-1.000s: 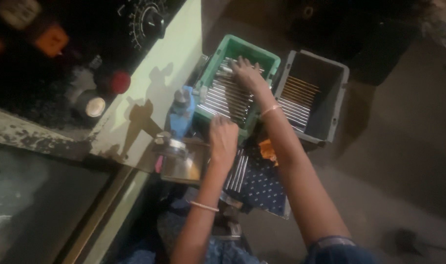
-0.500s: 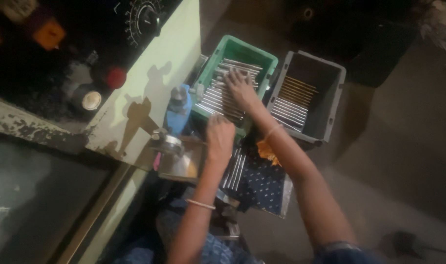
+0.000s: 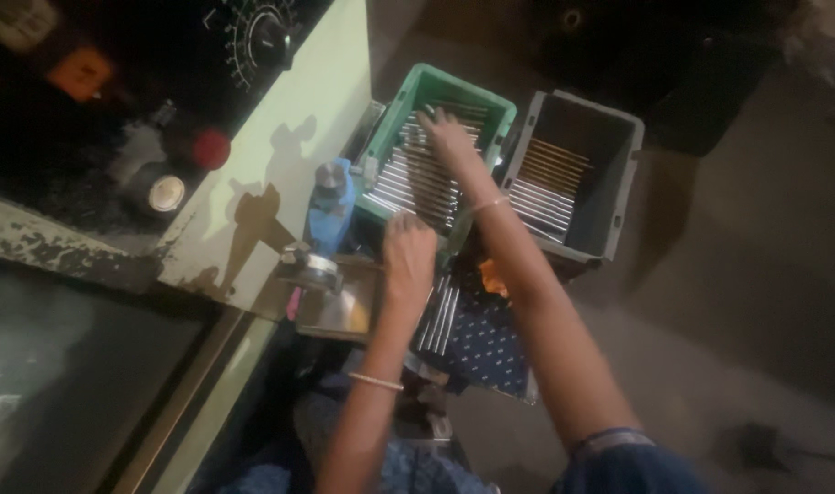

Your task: The person repeatedly cleans metal rods by wiping them with a cloth, inserting them into a machine, and then placing them into a green container. The person handles the rods one at a time and uses a cloth to wipe them before and after insertion.

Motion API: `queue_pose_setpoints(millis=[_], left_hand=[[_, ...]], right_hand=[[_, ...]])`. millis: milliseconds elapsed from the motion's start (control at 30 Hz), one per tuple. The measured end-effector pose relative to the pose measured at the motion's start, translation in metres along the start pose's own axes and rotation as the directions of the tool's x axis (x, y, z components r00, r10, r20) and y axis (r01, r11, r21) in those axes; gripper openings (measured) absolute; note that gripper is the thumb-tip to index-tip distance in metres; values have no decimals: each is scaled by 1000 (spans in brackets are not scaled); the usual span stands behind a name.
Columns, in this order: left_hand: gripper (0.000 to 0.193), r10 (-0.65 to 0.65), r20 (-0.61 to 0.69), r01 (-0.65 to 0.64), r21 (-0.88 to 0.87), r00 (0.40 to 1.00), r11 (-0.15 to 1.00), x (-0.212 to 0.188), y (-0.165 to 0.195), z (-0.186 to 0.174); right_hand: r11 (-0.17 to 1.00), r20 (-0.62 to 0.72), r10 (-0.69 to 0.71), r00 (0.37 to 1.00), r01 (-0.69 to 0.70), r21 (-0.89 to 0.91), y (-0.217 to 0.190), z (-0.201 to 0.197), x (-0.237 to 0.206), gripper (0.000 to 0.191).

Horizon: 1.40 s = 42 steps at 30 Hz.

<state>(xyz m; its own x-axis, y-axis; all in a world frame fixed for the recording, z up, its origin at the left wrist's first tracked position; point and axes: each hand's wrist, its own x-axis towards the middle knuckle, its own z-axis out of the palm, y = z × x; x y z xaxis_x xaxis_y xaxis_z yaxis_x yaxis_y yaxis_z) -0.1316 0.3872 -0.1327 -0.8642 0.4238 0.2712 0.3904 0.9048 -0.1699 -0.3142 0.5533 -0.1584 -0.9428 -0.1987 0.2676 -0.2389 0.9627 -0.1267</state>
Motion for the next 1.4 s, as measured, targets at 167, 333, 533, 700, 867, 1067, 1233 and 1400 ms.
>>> queue_pose_setpoints(millis=[167,333,533,700,867,1067,1233,1400], left_hand=[[11,-30,-33,27,-102,999,994,1,-1,7],[12,-42,-43,35,-153,998,988,1,1,18],[14,-42,-142,30,-83,989,996,6,0,14],[13,-2,-4,1,-129,1000,992,5,-2,7],[13,-33,-16,31,-128,999,991,8,-1,9],[13,-27,-69,20,-112,997,994,0,-2,5],[13,-45,-91,35,-112,995,993,-1,-1,6],[14,-41,34,47,-204,999,978,0,3,14]], right_hand=[[979,-95,-94,991,110,173,5,-16,-24,51],[990,-25,130,991,-128,60,30,-28,-24,18],[994,-232,-109,967,108,-18,22,-18,-3,8],[908,-132,417,899,-406,103,14,-20,-3,37],[733,-172,652,739,-556,391,7,0,13,75],[246,362,596,717,-592,767,16,-28,5,85],[-373,593,429,682,-464,804,-4,-85,-16,76],[153,311,698,645,-559,815,-45,-72,-27,73]])
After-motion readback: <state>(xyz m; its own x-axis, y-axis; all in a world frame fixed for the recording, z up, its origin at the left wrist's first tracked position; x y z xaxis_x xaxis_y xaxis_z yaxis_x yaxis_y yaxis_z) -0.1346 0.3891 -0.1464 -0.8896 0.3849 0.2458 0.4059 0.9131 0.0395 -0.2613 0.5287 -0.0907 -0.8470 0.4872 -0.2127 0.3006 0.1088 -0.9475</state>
